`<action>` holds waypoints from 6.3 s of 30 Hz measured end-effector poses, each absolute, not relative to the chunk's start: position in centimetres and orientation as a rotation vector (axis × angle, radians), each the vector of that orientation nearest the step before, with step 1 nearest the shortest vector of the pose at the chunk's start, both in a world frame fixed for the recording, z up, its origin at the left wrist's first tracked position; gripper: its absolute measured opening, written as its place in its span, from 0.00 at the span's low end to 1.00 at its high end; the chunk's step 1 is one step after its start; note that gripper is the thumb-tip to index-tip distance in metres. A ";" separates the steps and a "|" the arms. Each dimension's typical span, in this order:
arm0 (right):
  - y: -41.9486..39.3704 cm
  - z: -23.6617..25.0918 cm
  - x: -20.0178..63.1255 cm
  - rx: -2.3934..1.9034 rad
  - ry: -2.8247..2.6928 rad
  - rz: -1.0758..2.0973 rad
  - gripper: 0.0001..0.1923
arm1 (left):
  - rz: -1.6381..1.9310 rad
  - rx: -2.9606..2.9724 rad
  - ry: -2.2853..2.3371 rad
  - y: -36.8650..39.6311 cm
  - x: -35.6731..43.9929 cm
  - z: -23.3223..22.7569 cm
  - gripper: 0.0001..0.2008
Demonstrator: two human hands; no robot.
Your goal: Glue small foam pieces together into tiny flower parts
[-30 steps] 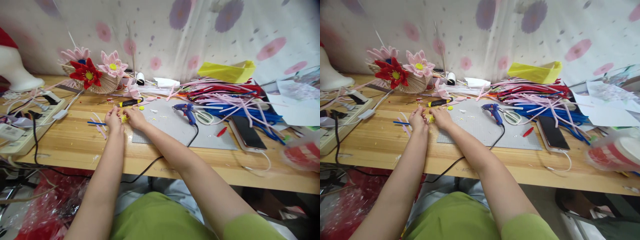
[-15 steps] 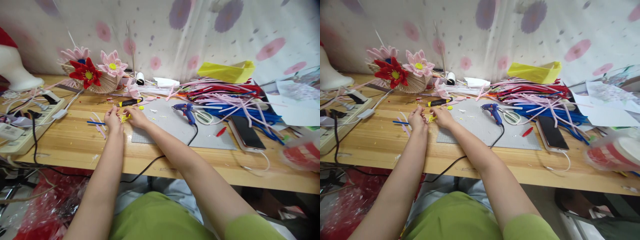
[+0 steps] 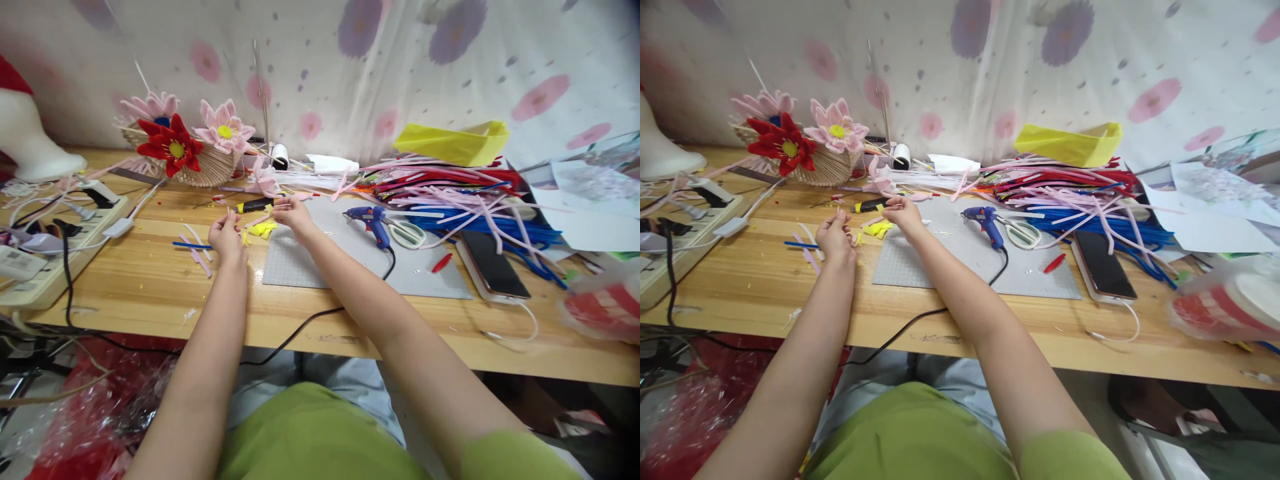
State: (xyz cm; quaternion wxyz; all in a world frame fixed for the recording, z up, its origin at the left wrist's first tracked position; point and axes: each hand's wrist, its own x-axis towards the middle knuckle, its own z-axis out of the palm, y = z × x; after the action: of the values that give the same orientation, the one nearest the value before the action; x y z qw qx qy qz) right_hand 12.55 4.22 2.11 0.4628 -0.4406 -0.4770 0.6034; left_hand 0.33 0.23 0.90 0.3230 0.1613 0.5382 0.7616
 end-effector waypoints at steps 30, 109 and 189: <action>-0.6 -0.3 20.9 -1.207 -1.005 1.574 0.15 | 1.182 1.853 1.639 -2.4 5.7 -1.8 0.07; -0.3 -0.9 21.2 -1.053 -1.329 1.428 0.22 | 1.119 1.252 1.356 -2.2 6.1 -0.8 0.12; 0.6 -1.1 21.7 -0.902 -1.571 1.337 0.19 | 0.990 1.251 1.288 -2.2 5.3 0.0 0.15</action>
State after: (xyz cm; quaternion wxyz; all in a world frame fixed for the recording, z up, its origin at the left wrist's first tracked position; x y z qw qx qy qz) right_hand 21.69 0.57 -1.06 0.4305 -0.3615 -0.6299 0.5359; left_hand 5.26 -2.16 0.04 0.5190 0.5215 0.5369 0.4128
